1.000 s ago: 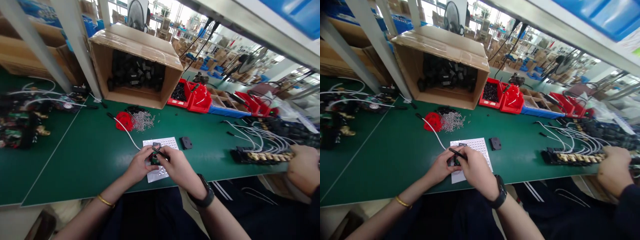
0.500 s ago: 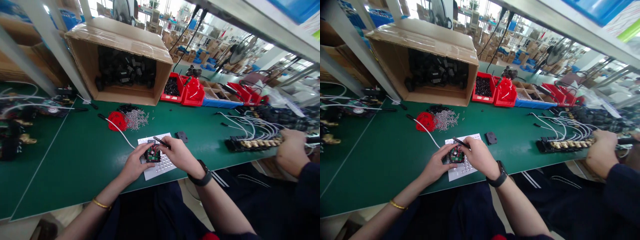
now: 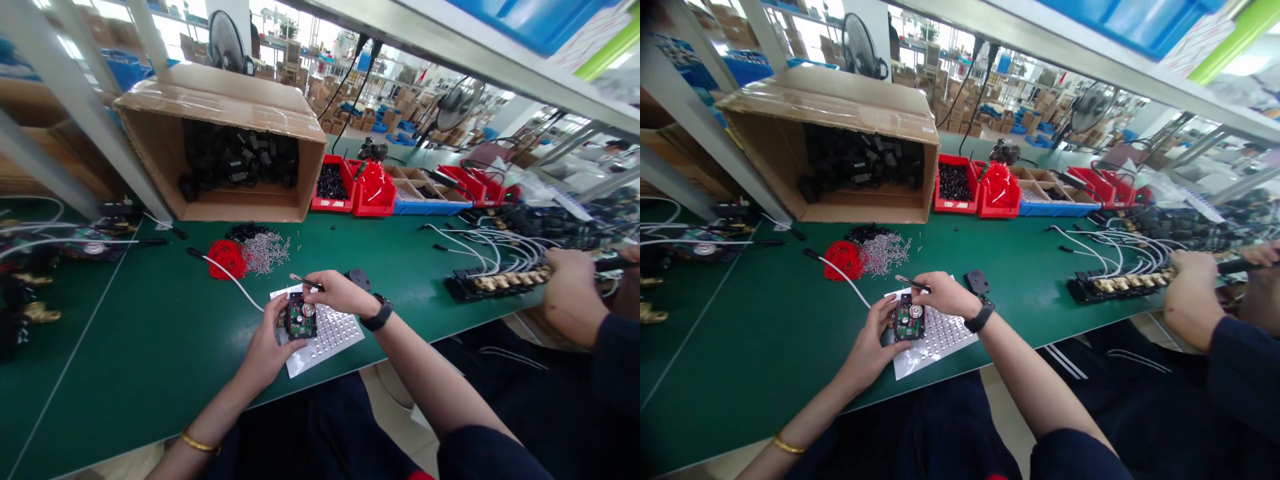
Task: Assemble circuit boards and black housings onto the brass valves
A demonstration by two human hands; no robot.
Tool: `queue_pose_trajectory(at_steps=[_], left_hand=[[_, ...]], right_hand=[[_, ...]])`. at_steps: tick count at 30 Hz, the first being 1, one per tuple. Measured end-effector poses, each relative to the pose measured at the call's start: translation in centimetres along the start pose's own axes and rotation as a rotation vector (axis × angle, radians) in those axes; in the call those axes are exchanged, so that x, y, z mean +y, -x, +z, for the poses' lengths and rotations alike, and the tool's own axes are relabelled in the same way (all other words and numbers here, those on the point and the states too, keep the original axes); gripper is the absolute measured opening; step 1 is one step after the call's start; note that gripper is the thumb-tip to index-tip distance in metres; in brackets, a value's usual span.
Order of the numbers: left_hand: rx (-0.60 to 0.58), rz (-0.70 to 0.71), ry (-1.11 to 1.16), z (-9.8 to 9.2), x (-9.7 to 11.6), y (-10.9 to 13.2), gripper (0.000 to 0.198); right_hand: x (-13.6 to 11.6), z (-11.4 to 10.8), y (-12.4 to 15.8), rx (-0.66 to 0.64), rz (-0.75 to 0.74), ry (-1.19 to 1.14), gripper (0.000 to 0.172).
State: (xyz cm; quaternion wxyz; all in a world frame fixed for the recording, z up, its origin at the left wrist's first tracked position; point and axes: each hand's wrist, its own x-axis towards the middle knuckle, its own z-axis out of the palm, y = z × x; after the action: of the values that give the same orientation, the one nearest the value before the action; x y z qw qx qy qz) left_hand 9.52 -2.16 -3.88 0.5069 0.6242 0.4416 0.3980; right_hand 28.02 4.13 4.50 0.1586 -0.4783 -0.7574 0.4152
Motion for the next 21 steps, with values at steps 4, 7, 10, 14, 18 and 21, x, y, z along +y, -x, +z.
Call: queue_pose_trajectory(at_steps=[4,7,10,14,18,21], left_hand=[[0.008,-0.06,0.01,0.2,0.1,0.2,0.065],[0.017,-0.078,-0.006,0.3,0.3,0.3,0.063],[0.04,-0.075,-0.027,0.4,0.4,0.3,0.058],[0.046,-0.067,-0.095,0.5,0.8,0.3,0.046],[0.029,-0.086,-0.148,0.3,1.5,0.3,0.042],[0.019,-0.085,-0.162,0.3,1.7,0.2,0.041]], right_hand=[[-0.6,-0.1,-0.2,-0.006,-0.015,0.04,0.006],[-0.6,0.1,-0.5,-0.015,-0.02,0.141,0.011],[-0.7,0.5,-0.7,0.009,-0.021,0.252,0.009],[-1.1,0.8,-0.8,0.031,-0.059,0.334,0.01],[-1.2,0.8,-0.8,0.017,-0.105,0.44,0.01],[-1.2,0.7,-0.8,0.008,-0.113,0.488,0.008]])
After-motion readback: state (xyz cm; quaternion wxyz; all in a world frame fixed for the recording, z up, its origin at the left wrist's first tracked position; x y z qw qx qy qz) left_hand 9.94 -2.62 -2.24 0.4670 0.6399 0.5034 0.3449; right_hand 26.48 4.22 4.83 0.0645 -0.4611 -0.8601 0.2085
